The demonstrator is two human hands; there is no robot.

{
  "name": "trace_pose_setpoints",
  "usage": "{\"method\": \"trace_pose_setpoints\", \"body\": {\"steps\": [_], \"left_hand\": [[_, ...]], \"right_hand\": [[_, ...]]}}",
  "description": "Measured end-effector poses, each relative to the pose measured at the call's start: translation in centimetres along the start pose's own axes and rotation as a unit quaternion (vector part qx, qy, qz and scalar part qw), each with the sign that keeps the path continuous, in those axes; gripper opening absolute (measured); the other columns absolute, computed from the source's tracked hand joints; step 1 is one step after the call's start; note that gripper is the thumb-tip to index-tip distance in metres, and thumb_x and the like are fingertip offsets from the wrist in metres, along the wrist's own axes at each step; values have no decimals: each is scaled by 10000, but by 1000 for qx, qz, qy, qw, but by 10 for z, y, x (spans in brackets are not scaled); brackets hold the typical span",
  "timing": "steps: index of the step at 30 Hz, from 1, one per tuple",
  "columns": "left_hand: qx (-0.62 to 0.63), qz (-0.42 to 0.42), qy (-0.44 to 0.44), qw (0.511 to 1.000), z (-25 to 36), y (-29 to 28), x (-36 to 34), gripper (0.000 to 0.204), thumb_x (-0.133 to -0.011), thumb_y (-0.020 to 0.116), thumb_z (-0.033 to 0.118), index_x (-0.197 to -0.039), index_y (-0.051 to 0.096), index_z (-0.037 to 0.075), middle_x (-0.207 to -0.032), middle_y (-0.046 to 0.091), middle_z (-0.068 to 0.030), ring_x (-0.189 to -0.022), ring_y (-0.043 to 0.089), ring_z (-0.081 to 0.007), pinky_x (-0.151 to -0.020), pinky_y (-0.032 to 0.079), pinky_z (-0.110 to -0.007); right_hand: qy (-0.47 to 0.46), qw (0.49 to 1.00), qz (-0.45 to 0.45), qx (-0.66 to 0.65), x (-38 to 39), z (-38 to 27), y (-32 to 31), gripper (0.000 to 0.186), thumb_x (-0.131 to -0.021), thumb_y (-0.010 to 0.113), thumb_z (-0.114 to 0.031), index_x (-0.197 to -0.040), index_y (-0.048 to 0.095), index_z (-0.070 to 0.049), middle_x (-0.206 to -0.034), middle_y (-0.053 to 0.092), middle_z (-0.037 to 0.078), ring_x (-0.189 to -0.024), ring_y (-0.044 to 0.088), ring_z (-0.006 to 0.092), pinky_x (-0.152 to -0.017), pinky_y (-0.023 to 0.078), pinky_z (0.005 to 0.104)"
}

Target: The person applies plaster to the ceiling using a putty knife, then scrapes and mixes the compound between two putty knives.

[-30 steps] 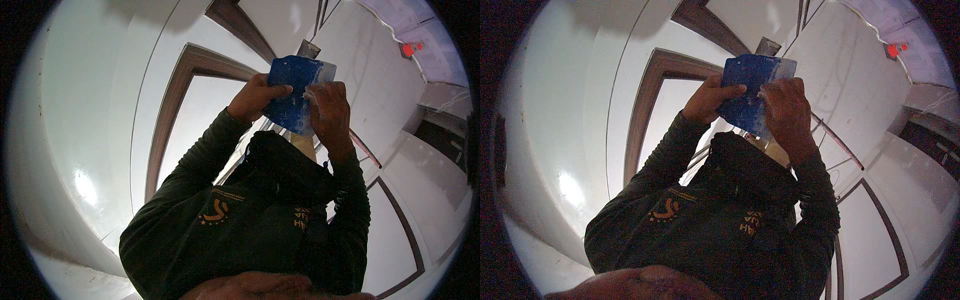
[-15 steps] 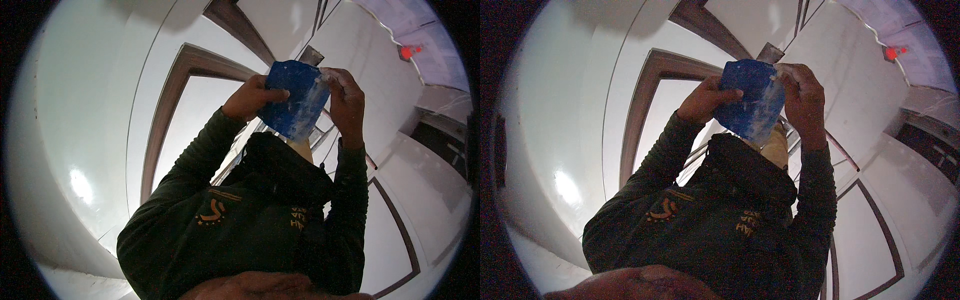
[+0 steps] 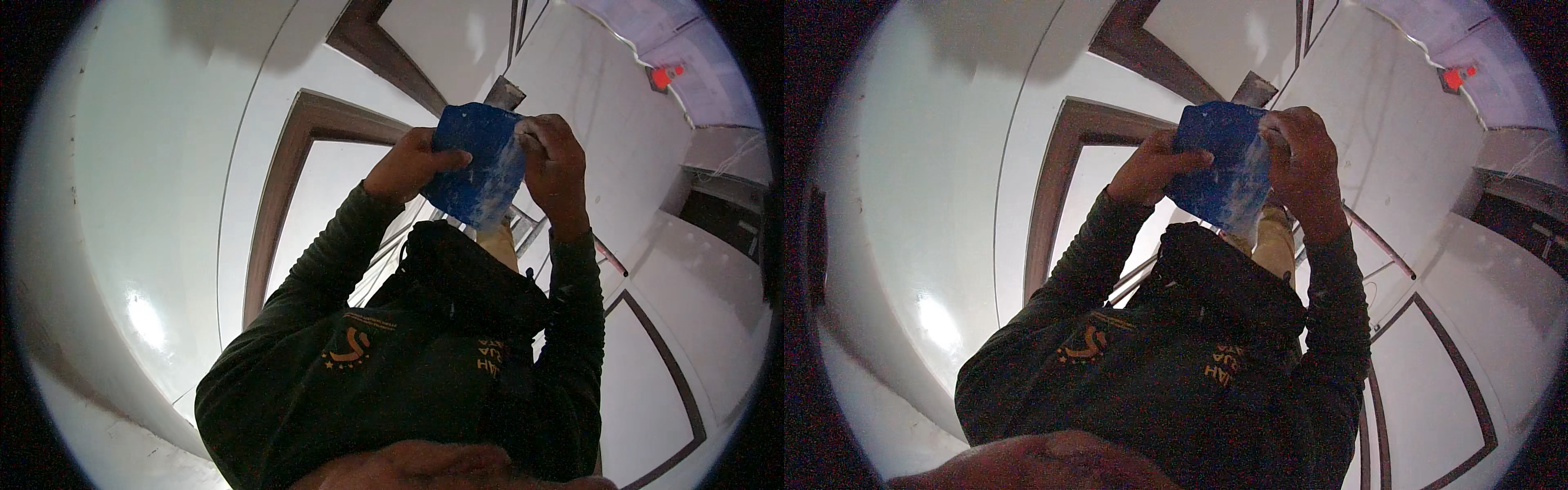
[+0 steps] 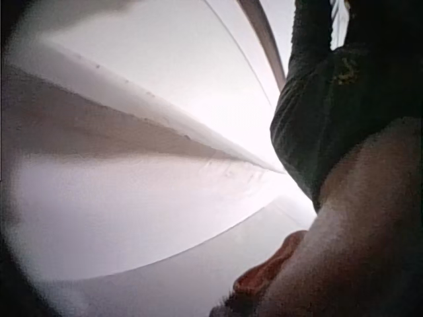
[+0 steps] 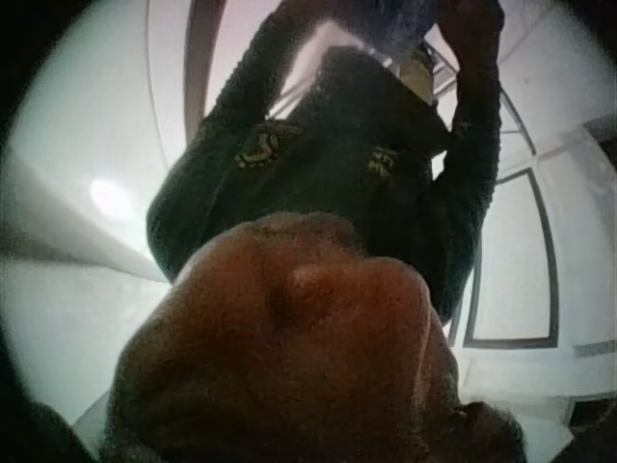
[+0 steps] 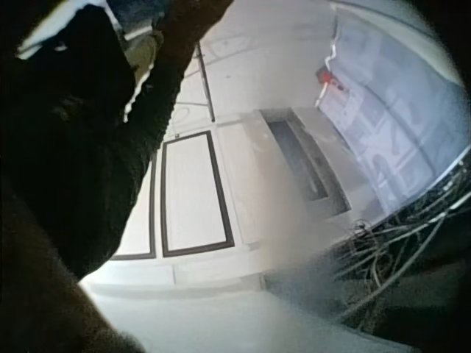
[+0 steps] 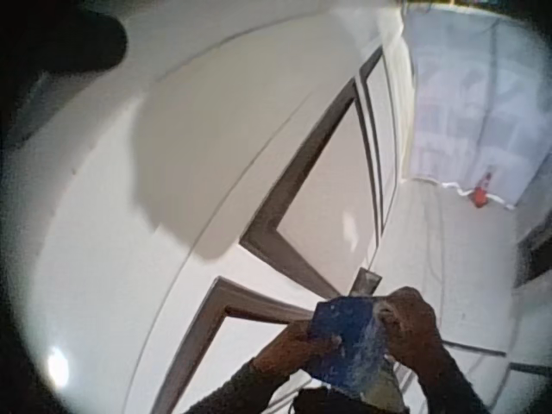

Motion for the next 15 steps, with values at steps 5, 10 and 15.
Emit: {"method": "trace_pose_setpoints", "body": {"steps": [5,10,15], "left_hand": [[-34,-11,4,999,12,4,9,409,-801,649,184,-1037,531,-129,-927,639,-210,-770,665,-262,-743,559,-381],[-84,-28,-1,996,9,5,9,359,-804,648,182,-995,566,-111,-878,653,-185,-711,667,-233,-701,565,-344],[-112,-49,-10,992,9,5,10,359,-804,652,205,-971,578,-104,-867,653,-179,-689,664,-226,-670,564,-328]], "right_hand": [[93,995,21,-33,-7,18,-17,128,-792,577,-83,-899,612,-22,-878,607,140,-787,611,289,-710,485,352],[43,999,18,14,-26,30,-17,128,-800,570,-79,-900,632,-27,-859,627,144,-793,625,285,-725,502,358],[-35,996,-67,57,-29,29,-3,151,-809,577,-43,-946,632,-10,-960,638,153,-828,638,280,-742,510,329]]}}
Point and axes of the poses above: each hand's wrist, its own x-axis away from the middle knuckle, its own y-axis out of the palm, z = x × y, the point moved 7 cm from there along -x, towards the middle knuckle
